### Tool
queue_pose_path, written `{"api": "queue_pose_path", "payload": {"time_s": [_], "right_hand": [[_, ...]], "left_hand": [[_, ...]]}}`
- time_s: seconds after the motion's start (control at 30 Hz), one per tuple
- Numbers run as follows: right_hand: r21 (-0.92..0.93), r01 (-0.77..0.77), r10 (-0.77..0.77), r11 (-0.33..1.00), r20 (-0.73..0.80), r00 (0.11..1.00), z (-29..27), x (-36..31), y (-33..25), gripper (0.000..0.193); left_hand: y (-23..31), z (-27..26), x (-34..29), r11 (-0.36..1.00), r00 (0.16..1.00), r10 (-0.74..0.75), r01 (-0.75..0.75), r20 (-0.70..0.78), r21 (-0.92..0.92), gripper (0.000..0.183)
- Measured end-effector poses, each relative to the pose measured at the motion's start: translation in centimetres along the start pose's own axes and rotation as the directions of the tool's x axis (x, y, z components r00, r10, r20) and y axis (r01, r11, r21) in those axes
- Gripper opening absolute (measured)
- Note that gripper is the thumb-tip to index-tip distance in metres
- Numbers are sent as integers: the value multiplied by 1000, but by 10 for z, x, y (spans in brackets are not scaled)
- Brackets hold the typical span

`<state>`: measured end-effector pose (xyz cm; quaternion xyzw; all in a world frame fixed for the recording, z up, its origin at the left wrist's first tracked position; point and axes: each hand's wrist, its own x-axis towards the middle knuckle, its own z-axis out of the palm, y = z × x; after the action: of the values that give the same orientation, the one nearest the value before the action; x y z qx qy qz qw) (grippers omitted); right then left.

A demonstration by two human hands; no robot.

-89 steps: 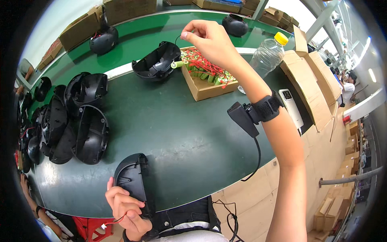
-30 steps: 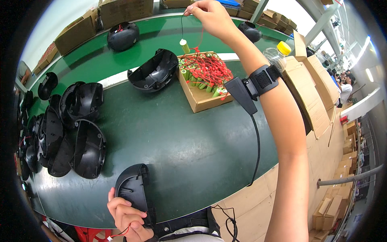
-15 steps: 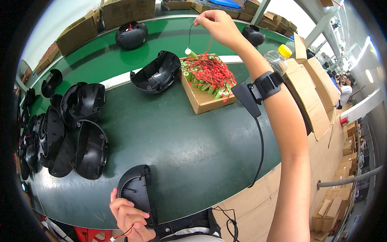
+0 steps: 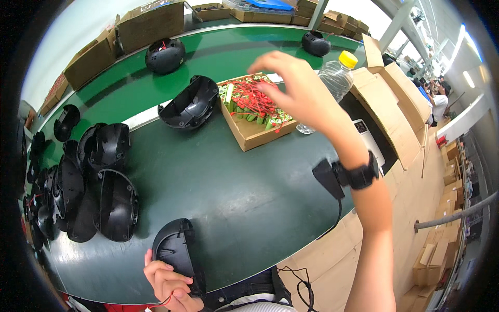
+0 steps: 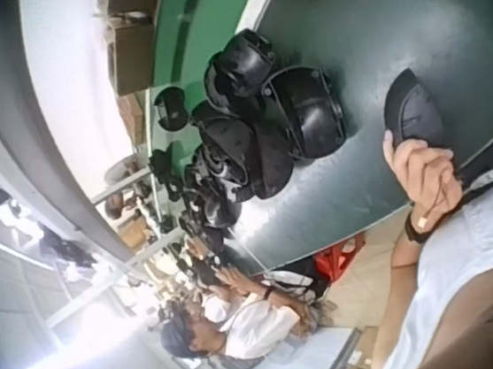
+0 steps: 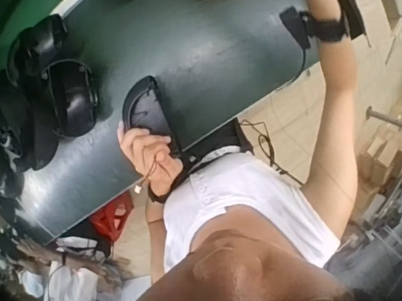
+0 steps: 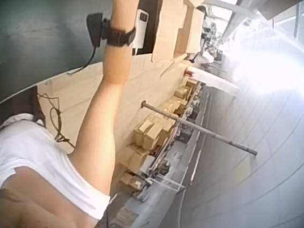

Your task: Assembling the internal components and outer plastic housing of an electronic device on a factory line.

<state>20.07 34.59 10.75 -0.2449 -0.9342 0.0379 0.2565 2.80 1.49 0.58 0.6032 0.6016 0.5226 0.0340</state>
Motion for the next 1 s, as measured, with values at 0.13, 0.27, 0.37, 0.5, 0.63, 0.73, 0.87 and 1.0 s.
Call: {"api": "queue_pose_path", "payload": {"time_s": [0.13,0.27,0.37,0.5,0.63,0.73,0.87,1.0], "right_hand": [[-166,-192,211,967,109,971,-4,-50,2,15],[-223,-211,238,952,102,966,12,-71,11,16],[-297,-155,176,942,47,983,28,-76,19,18],[-211,-136,155,968,76,985,21,-70,26,15],[155,-251,255,956,-7,967,24,-61,32,8],[238,-283,314,929,-102,944,27,-55,39,8],[405,-336,421,850,-139,897,21,-43,37,10],[177,-293,330,939,-236,914,12,-47,13,6]], "left_hand": [[2,3,2,1000,1000,6,-6,-15,5,41],[5,3,5,1000,1000,1,-1,-9,7,42],[5,5,7,1000,1000,-5,5,-13,19,43],[5,5,5,999,999,5,-4,-34,48,43],[7,4,4,997,1000,-1,3,-22,83,44],[5,6,4,997,1000,-1,2,-24,76,44],[8,6,6,997,999,16,-13,-42,70,45],[6,9,7,998,998,16,-11,-64,68,45]]}}
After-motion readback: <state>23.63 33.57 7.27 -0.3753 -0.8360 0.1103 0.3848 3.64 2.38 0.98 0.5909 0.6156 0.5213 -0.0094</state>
